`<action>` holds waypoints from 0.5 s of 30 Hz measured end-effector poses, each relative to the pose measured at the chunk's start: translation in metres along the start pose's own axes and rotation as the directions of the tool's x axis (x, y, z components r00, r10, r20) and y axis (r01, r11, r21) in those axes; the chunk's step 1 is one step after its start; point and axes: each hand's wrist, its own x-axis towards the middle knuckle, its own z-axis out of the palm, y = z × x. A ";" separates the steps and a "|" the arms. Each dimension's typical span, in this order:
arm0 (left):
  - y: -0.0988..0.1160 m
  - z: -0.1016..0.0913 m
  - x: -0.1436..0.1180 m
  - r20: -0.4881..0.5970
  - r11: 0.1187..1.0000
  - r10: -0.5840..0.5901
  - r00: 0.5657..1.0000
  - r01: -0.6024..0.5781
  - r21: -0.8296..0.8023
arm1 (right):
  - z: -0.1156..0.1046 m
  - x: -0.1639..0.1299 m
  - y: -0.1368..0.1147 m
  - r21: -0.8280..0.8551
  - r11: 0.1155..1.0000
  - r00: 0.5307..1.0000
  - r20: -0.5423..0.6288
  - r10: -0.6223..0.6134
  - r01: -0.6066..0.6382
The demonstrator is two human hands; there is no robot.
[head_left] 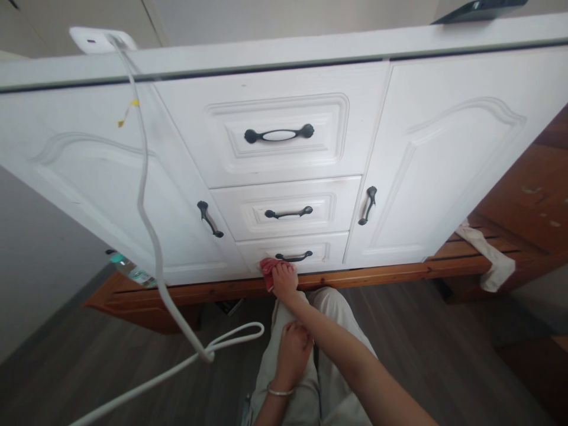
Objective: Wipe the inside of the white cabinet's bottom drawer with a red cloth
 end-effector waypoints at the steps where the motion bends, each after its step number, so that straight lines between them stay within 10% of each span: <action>1: 0.002 -0.002 -0.001 0.002 1.000 -0.013 1.000 0.013 -0.017 | -0.004 -0.009 0.018 -0.027 0.999 1.000 -0.002 0.022 -0.022; 9: 0.016 -0.005 0.005 0.062 0.999 -0.015 0.998 0.018 -0.044 | -0.086 -0.054 0.162 -0.192 0.966 0.982 -0.107 0.155 -0.174; 15: 0.018 -0.001 0.010 0.064 0.999 -0.011 0.998 0.008 0.051 | -0.147 -0.019 0.175 -0.154 0.964 0.957 -0.230 0.176 -0.215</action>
